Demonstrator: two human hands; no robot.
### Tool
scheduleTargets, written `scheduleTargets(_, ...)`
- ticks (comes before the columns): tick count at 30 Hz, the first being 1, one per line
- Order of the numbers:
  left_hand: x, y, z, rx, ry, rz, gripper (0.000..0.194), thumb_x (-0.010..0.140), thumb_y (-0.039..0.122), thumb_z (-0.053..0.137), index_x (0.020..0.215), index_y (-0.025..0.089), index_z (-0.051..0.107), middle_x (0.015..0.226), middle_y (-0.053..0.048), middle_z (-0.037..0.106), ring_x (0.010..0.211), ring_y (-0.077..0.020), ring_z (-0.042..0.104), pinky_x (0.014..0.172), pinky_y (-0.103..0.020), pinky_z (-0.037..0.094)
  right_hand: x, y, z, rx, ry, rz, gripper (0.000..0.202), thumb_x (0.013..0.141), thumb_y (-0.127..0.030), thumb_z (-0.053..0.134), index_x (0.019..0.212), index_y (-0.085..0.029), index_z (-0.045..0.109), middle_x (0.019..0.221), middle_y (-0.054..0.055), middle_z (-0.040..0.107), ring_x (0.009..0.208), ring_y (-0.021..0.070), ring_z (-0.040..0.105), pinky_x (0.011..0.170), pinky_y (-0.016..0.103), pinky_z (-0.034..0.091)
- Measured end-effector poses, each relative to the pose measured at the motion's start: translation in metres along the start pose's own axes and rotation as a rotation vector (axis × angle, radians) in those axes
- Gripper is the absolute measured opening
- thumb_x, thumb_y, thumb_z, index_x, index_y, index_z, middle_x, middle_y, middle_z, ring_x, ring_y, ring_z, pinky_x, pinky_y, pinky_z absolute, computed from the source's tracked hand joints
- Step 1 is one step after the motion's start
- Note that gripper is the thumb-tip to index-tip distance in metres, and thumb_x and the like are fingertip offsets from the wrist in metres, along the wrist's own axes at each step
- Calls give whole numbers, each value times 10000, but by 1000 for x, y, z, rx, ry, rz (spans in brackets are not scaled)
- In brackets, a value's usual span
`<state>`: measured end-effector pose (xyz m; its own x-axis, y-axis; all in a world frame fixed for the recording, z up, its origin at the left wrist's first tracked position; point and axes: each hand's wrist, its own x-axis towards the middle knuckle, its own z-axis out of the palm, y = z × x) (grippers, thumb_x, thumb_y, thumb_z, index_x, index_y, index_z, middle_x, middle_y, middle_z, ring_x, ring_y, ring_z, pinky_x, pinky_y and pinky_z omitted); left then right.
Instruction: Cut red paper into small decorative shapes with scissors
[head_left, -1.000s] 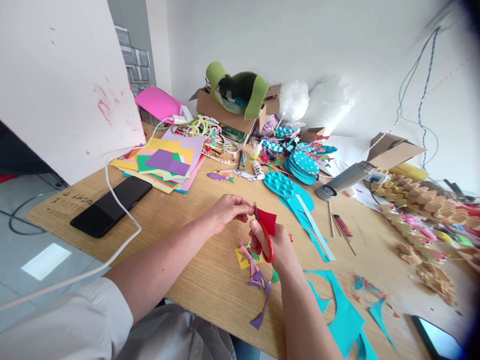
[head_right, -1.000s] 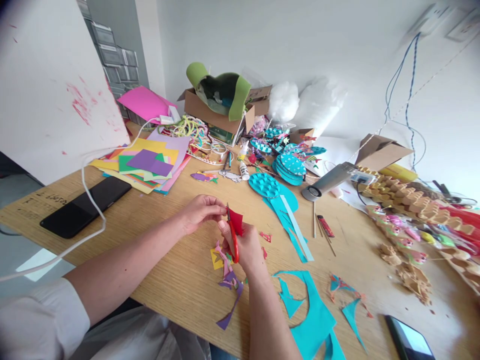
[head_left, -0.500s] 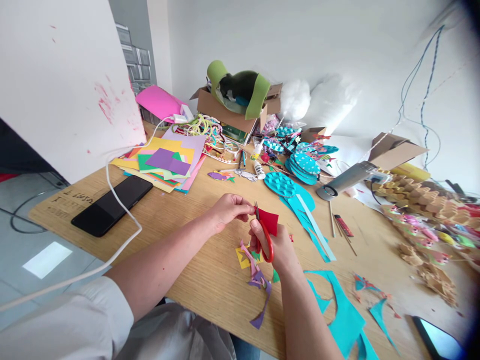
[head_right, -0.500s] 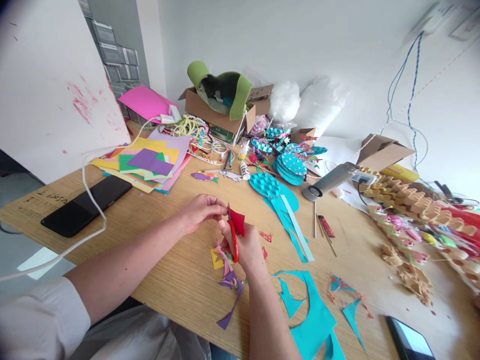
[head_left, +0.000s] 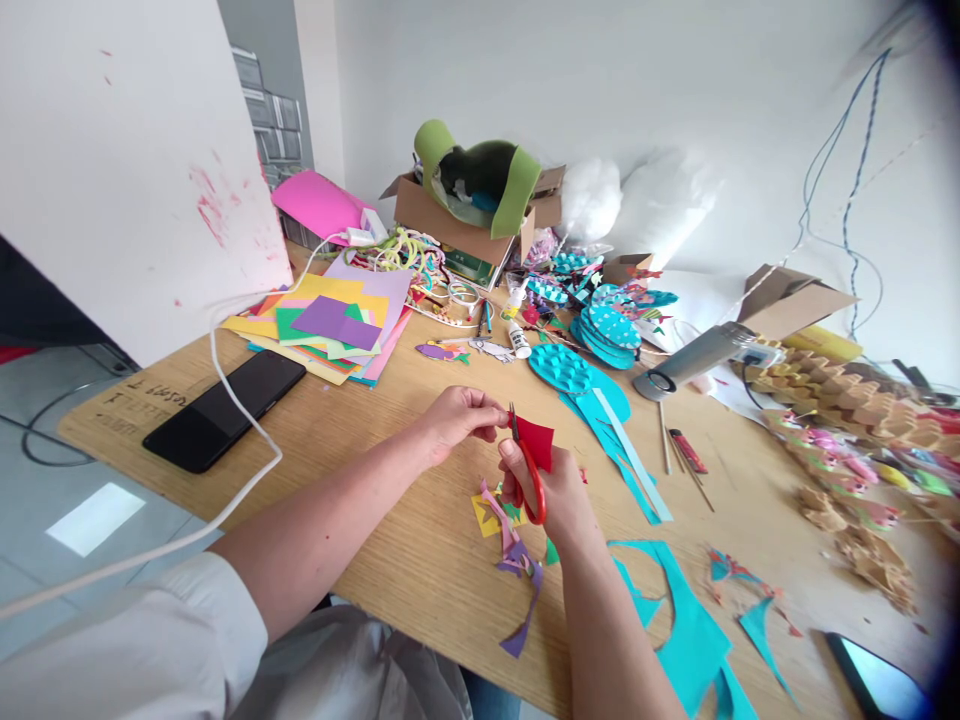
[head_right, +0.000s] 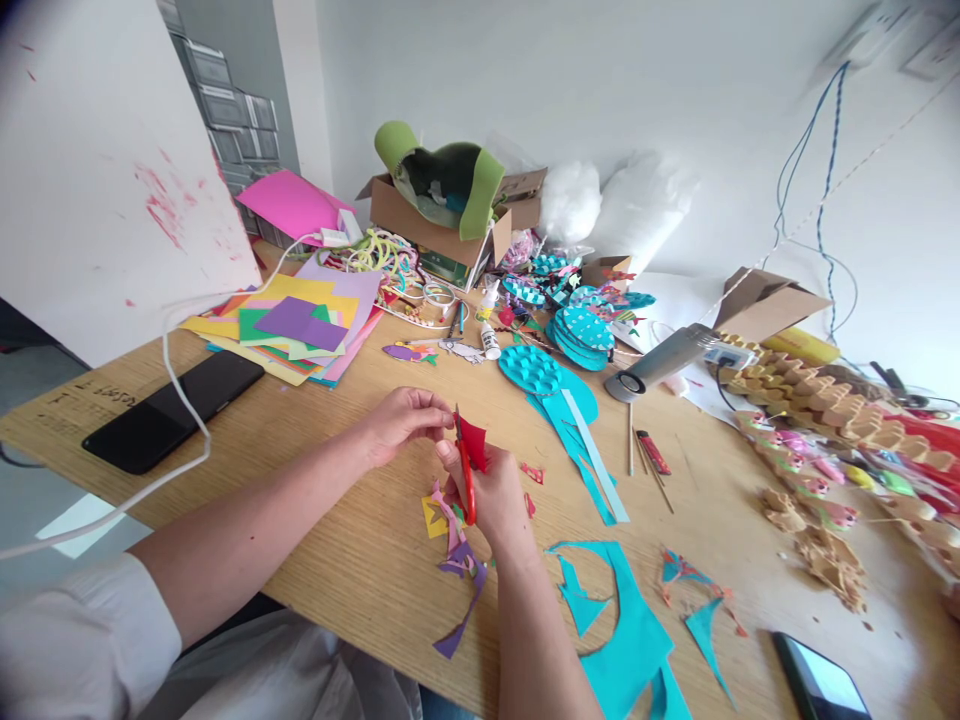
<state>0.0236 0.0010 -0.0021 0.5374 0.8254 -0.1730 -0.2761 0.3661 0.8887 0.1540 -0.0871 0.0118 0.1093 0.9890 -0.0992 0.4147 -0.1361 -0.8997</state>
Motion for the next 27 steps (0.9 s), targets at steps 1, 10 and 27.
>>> scheduleTargets(1, 0, 0, 0, -2, 3, 0, 154, 551, 211, 733, 625, 104, 649, 604, -6, 627, 501, -72, 531, 568, -236, 398, 0, 0, 0, 4, 2, -3, 511, 750, -623, 629, 520, -180, 523, 408, 28, 570, 349, 122, 516, 361, 200, 381)
scheduleTargets(10, -1, 0, 2, -10, -16, -7, 204, 543, 248, 757, 643, 103, 654, 606, -9, 621, 520, -75, 534, 574, -237, 401, 1, 3, 1, 8, 22, -20, 500, 767, -601, 626, 521, -177, 526, 406, 22, 557, 351, 122, 511, 366, 202, 383)
scheduleTargets(27, -1, 1, 1, -18, -45, -14, 176, 521, 215, 747, 603, 100, 643, 584, -7, 626, 508, -77, 536, 568, -234, 402, 2, 7, -4, -2, -66, -43, 505, 777, -617, 607, 535, -178, 544, 460, 32, 593, 395, 126, 549, 399, 202, 416)
